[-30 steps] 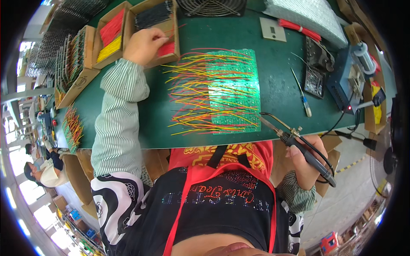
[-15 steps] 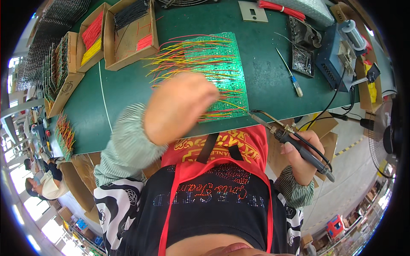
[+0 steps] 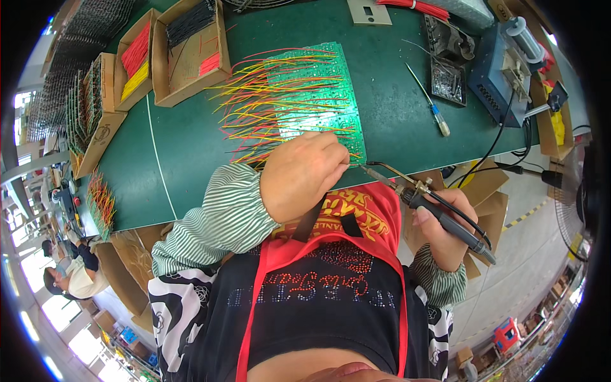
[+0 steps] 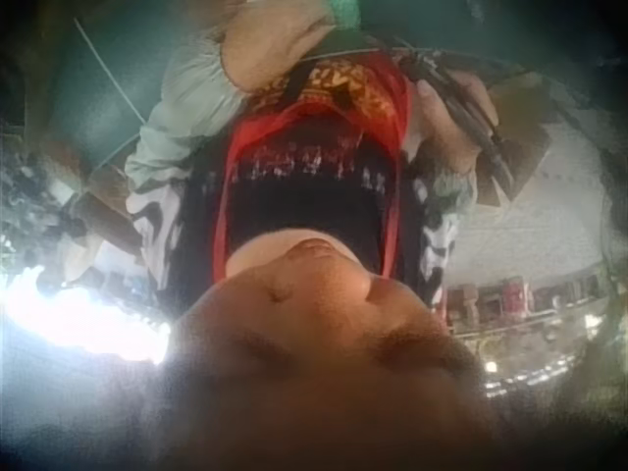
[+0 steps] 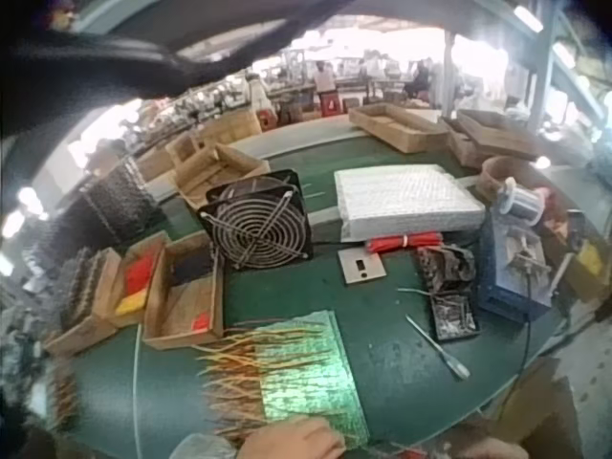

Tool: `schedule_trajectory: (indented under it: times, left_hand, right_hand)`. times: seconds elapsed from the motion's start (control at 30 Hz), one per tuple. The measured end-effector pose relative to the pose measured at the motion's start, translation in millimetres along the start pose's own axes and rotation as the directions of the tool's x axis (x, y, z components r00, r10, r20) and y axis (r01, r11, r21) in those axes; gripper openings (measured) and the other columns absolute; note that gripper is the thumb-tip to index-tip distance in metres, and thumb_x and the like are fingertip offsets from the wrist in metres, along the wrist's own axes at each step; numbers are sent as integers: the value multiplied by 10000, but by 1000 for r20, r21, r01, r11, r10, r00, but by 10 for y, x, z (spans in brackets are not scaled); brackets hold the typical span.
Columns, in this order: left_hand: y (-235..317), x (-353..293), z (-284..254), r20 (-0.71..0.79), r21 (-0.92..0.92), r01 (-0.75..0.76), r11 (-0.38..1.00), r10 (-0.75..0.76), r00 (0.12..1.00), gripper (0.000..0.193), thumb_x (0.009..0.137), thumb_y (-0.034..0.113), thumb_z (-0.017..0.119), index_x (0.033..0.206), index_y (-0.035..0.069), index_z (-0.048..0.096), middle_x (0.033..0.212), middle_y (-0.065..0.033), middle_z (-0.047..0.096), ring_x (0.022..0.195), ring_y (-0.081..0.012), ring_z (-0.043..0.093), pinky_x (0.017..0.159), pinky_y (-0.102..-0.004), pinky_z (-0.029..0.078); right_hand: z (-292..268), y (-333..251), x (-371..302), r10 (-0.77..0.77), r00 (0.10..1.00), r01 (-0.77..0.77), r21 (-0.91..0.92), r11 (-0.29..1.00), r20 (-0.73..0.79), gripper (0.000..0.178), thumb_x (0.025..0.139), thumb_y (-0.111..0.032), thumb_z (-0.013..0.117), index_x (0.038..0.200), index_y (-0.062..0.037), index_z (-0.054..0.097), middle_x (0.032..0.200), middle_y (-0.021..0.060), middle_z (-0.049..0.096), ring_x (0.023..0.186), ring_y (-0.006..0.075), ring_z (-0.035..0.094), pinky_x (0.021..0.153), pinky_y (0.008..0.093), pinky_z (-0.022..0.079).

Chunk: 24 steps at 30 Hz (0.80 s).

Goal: The person solders wires onto a circuit board using a soldering iron, moves the board to a stack, and retrieves a new board. The person then takes wires from containers and solders them onto the new board using the soldering iron.

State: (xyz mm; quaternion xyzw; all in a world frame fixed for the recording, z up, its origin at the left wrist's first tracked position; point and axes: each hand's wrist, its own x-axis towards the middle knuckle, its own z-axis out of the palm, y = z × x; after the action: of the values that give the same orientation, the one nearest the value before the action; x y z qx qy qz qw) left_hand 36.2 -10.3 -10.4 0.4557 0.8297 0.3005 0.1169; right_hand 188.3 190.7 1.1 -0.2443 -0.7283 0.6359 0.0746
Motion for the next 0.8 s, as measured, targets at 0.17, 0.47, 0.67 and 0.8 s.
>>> schedule_trajectory:
  times: [0.17, 0.47, 0.67, 0.8]
  left_hand:
    - [-6, -6, -20, 19, -4, -3, 1000, 4, 1000, 83, 767, 112, 591, 800, 39, 569, 768, -93, 549, 761, -278, 543, 663, -376, 432]
    - [-28, 13, -25, 35, -5, -15, 1000, 15, 999, 90, 769, 118, 589, 806, 38, 571, 775, -94, 547, 759, -280, 544, 659, -378, 433]
    - [-19, 17, -25, 42, -9, -10, 1000, 10, 999, 91, 772, 120, 584, 809, 38, 572, 779, -97, 548, 766, -281, 546, 663, -377, 435]
    - [-11, 13, -31, 38, -3, -16, 1000, 17, 999, 93, 768, 120, 587, 808, 38, 572, 778, -98, 548, 766, -282, 546, 670, -375, 439]
  right_hand:
    - [25, -21, 14, -6, 1000, 6, -13, 1000, 21, 196, 667, -51, 684, 824, 11, 583, 716, 42, 613, 638, 77, 556, 601, 219, 457]
    - [22, -23, 23, -35, 999, 35, -21, 999, 2, 206, 666, -73, 699, 814, 6, 581, 705, 35, 614, 618, 80, 553, 586, 217, 454]
    - [-37, -39, 37, -53, 997, 50, -51, 997, -60, 221, 668, -92, 716, 815, 9, 584, 702, 38, 609, 627, 79, 544, 596, 220, 446]
    - [-61, -25, 66, -67, 993, 64, -39, 997, -96, 215, 672, -84, 714, 814, 11, 583, 702, 44, 608, 625, 90, 552, 592, 222, 444]
